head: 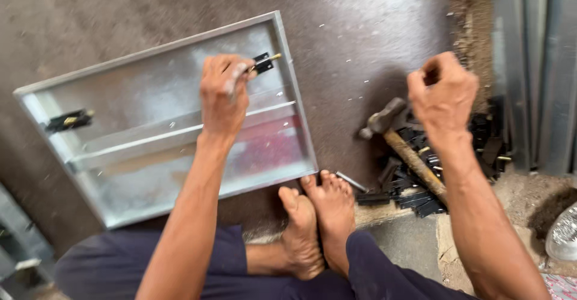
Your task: The person attaches small black components to metal trays by inserting pins and using a hammer to secure them, repeating this process on multiple trays.
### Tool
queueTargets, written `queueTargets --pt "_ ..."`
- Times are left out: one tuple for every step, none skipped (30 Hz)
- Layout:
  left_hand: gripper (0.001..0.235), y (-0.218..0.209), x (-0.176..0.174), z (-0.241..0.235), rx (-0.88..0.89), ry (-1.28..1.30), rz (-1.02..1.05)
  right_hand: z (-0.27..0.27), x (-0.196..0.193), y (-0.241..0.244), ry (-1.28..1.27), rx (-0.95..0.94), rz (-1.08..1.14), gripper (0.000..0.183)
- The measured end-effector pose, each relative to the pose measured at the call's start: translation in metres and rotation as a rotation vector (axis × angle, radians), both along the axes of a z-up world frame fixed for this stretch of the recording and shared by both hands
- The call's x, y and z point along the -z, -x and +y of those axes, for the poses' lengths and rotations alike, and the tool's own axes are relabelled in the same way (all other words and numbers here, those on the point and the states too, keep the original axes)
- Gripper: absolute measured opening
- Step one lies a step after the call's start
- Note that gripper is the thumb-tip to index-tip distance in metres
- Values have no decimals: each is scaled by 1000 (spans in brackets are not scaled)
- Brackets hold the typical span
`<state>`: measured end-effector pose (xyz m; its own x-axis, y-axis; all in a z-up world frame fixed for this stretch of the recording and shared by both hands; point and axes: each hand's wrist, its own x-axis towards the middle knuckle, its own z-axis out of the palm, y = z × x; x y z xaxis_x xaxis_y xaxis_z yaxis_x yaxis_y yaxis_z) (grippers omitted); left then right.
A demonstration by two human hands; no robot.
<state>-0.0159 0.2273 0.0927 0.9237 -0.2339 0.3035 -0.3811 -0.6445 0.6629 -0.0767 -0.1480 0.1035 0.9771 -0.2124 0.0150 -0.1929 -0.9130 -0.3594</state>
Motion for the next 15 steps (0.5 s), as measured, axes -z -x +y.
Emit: queueTargets --pt "24 -6 2 7 45 5 23 3 -3 -7 -79 7 -41 13" --pt "21 -8 6 9 57 -10 22 8 -4 -13 -104 -37 -28 10" --pt "19 -10 12 3 74 -15 21 10 -8 -17 -117 -77 -14 8" --pt "18 -12 18 -2 91 -19 20 13 -11 -21 -131 -116 0 6" --pt "17 -12 22 -5 103 1 39 19 -14 -23 -224 -145 -37 7" --pt "17 -13 25 -7 115 21 58 28 -15 -26 -318 -172 -73 9" --pt "17 -14 27 -7 128 38 73 40 -14 -30 -415 -196 -114 13" --pt "17 -12 27 -7 122 37 70 53 -13 -32 -420 -255 -118 12" --pt "17 -13 27 -8 118 37 59 63 -12 -37 -423 -315 -130 11" --pt "18 -15 27 -8 113 36 48 73 -10 -42 -426 -375 -141 12" --pt "21 -15 26 -6 86 41 37 85 -3 -51 -428 -436 -160 12" --pt "25 -13 25 -3 59 45 25 96 4 -62 -429 -497 -180 12" --pt "30 -11 24 -1 32 50 19 106 9 -69 -404 -536 -196 12" --pt "28 -10 25 -1 10 71 44 115 14 -76 -379 -574 -213 12" --pt "26 -8 27 0 -16 89 69 124 19 -82 -358 -618 -229 12"
